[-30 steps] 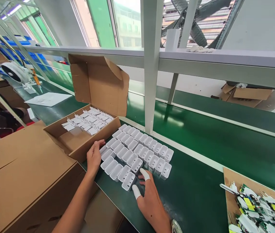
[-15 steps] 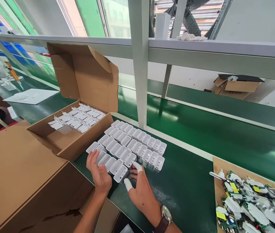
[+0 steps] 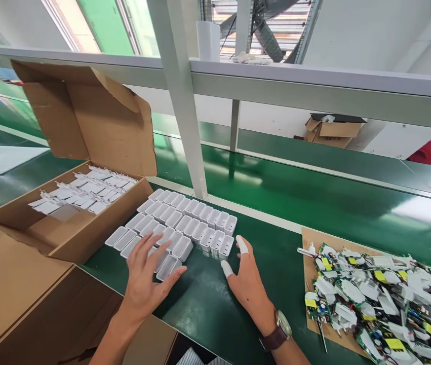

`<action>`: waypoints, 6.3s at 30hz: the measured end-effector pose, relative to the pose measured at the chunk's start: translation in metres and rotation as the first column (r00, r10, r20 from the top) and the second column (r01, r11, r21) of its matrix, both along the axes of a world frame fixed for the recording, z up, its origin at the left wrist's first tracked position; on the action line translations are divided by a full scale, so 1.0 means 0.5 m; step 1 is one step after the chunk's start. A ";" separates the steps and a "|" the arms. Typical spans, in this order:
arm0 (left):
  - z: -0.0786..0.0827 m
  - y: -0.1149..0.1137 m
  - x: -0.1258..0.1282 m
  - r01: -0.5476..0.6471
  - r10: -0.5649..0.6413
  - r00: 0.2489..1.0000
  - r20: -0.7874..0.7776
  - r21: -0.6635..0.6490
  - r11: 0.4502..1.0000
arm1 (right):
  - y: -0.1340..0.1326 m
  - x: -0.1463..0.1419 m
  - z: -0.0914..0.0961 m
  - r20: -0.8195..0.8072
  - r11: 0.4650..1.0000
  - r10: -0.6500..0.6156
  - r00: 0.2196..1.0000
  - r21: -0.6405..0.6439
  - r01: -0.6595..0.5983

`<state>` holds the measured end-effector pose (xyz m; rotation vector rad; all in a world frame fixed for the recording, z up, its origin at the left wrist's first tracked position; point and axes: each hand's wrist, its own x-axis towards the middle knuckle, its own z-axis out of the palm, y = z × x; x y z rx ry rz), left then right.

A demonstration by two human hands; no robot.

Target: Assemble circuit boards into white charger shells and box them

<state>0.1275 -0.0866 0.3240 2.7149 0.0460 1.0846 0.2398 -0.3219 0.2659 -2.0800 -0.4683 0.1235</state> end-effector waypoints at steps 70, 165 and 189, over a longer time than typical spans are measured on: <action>-0.072 -0.183 0.210 0.510 -0.635 0.676 -0.373 -0.386 0.769 | -0.212 0.025 0.088 0.146 0.880 0.341 0.929 -0.398 -0.261; -0.134 -0.185 0.132 0.510 -0.738 0.651 -0.178 -0.617 0.599 | -0.161 -0.047 0.129 0.530 0.846 0.382 0.757 -0.530 -0.056; -0.139 -0.185 0.132 0.483 -0.737 0.647 -0.193 -0.644 0.593 | -0.157 -0.037 0.137 0.512 0.836 0.388 0.767 -0.546 -0.059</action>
